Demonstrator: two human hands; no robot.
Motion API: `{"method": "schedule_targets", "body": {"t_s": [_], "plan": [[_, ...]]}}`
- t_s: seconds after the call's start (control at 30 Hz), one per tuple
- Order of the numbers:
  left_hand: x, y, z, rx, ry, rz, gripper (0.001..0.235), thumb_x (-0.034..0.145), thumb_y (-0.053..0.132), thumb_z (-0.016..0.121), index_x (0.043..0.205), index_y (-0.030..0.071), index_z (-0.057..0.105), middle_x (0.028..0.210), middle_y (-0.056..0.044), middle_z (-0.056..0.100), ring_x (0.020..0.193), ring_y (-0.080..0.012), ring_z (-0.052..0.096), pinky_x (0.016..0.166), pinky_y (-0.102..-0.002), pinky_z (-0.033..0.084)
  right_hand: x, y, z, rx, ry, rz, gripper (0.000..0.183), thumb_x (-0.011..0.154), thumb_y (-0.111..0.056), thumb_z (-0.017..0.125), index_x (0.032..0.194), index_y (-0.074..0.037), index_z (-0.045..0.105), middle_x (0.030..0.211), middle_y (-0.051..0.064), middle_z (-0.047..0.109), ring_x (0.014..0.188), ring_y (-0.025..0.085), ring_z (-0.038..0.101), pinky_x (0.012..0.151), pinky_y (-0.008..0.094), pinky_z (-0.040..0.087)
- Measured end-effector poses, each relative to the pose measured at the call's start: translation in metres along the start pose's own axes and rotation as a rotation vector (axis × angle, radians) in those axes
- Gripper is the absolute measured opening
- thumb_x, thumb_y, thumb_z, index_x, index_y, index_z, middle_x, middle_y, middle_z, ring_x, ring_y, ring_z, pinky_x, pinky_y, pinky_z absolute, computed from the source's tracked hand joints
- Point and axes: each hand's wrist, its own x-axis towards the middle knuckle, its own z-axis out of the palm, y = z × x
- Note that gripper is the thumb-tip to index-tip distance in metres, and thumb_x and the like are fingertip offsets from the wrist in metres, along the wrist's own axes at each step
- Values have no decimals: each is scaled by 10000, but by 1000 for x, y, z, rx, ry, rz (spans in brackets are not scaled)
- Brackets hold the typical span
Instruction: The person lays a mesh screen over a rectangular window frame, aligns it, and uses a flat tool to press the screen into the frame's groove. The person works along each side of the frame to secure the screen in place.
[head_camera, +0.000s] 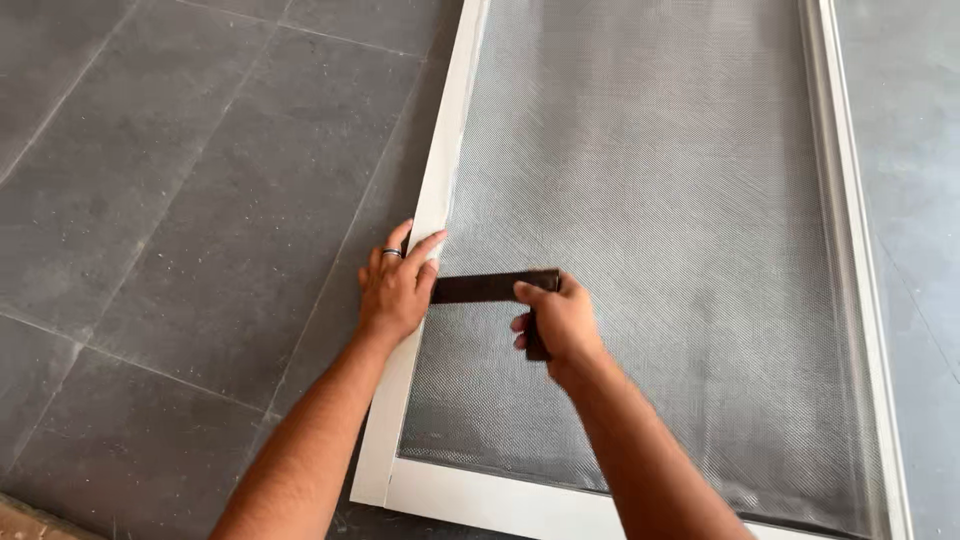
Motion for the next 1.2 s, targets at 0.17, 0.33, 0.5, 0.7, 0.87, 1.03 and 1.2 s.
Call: {"method": "schedule_targets", "body": {"t_s": [0.17,0.33,0.5,0.7,0.87,1.03,1.2], "plan": [[-4,5,0,64,54,57,481,976,239,570,1444,348,582,1566,-117,431,1287,-377,510,1028,-586,393,45,30,-16,51,-8,-60,227,946,-121,621,1144,-36,549,989,118,677,525,154,596,420,330,532],[-4,-4,5,17,-27,18,491,979,189,534,1442,349,564,1586,-130,417,1279,-361,514,1013,-596,388,24,7,-3,87,-42,-79,212,941,-116,633,1122,-26,569,922,94,667,537,154,610,430,334,521],[-1,-22,18,-173,32,5,579,970,129,515,1531,246,433,1601,-109,448,1335,-350,507,1066,-618,341,-18,-15,64,-528,376,-991,283,953,-133,663,1188,-40,535,832,136,707,621,249,706,536,387,526],[-1,-14,12,-73,83,46,589,1024,122,535,1587,160,369,1492,-113,513,1308,-365,541,1070,-593,401,13,-26,-9,-222,-139,-19,273,948,-171,652,1199,-73,606,746,78,668,529,170,639,447,339,530],[-23,47,-1,308,252,133,447,917,149,636,1353,126,541,1420,-121,563,1156,-360,608,964,-587,431,-13,0,-154,-654,-196,24,281,884,-297,751,1108,-132,717,671,105,656,494,160,594,423,309,459],[-93,164,-16,135,-574,90,439,882,418,717,1216,152,615,1402,-147,534,1216,-356,588,988,-531,525,-39,-10,-217,-1091,-207,-7,338,849,-399,795,1006,-101,763,643,64,675,495,156,624,445,308,499],[-173,231,-17,359,-881,250,989,687,547,899,1427,83,435,1530,-239,332,1362,-388,412,1054,-538,434,-26,-13,-229,-1191,-290,-198,392,818,-438,801,1023,-108,753,632,54,696,484,156,643,460,312,532]]}}
